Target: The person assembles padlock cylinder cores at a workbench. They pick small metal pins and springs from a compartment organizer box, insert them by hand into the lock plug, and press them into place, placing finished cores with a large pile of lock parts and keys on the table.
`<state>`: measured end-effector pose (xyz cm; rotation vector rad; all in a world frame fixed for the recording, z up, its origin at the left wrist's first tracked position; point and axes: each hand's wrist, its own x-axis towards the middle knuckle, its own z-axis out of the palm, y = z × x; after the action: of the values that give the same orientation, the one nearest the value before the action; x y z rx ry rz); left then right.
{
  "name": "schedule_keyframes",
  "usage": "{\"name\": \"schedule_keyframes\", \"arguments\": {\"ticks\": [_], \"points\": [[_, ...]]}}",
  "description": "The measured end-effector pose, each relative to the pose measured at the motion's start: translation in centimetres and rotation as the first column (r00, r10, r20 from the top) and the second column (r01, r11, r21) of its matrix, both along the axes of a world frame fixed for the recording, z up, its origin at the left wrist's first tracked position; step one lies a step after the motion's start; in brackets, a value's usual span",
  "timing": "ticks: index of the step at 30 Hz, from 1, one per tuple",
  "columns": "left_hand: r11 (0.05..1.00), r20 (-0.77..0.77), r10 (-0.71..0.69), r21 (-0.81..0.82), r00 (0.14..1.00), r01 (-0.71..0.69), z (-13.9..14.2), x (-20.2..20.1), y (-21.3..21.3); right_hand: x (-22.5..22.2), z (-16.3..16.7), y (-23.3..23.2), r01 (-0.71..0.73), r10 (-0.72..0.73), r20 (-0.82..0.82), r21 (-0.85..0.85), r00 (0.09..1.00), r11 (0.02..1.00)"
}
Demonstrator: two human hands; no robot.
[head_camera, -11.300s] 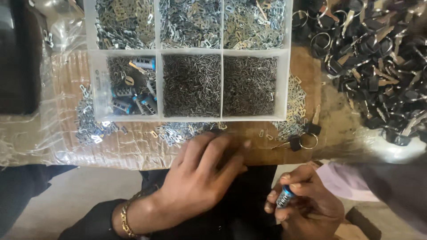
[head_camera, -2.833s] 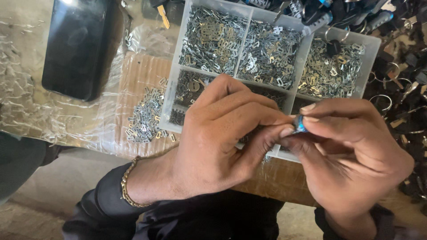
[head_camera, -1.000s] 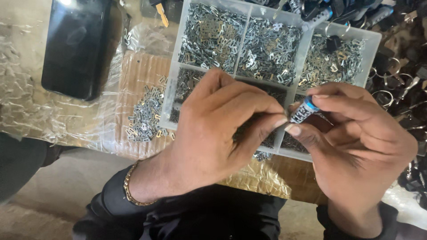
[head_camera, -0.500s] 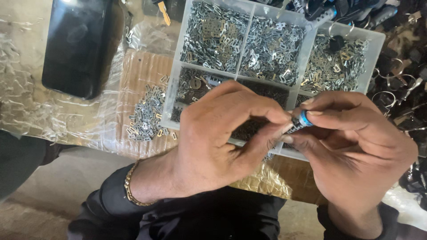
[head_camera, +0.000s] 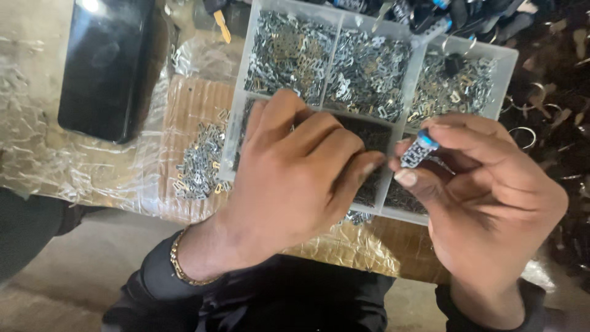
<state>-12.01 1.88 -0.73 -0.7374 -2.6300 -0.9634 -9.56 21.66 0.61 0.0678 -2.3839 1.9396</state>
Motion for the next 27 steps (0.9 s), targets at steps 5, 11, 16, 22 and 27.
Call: {"name": "schedule_keyframes", "arguments": {"ticks": [5, 11, 16, 22, 27], "points": [[0.924, 0.146, -0.111, 0.381, 0.983, 0.048, 0.3, 0.7, 0.1, 0.5, -0.9, 0.8, -0.031, 0.032, -0.041, 0.025, 0.999, 0.999], [0.92, 0.139, -0.126, 0.388, 0.982, 0.063, 0.2, 0.7, 0.3, 1.0, -1.4, 1.2, -0.06, 0.062, -0.052, 0.042, 0.997, 0.997], [0.93, 0.077, -0.111, 0.361, 0.991, 0.077, 0.0, 0.6, 0.5, 1.0, -1.1, 0.9, -0.02, 0.027, -0.048, 0.146, 0.999, 0.989], [0.964, 0.028, -0.038, 0.264, 0.999, 0.029, 0.8, 0.0, 0.3, 0.6, -0.9, 0.6, -0.057, 0.059, -0.062, 0.034, 0.996, 0.998], [0.977, 0.054, -0.015, -0.211, 0.998, 0.026, 0.8, -0.4, 0.2, 0.6, -0.8, 0.7, -0.022, 0.022, -0.018, 0.013, 1.0, 1.0]]}}
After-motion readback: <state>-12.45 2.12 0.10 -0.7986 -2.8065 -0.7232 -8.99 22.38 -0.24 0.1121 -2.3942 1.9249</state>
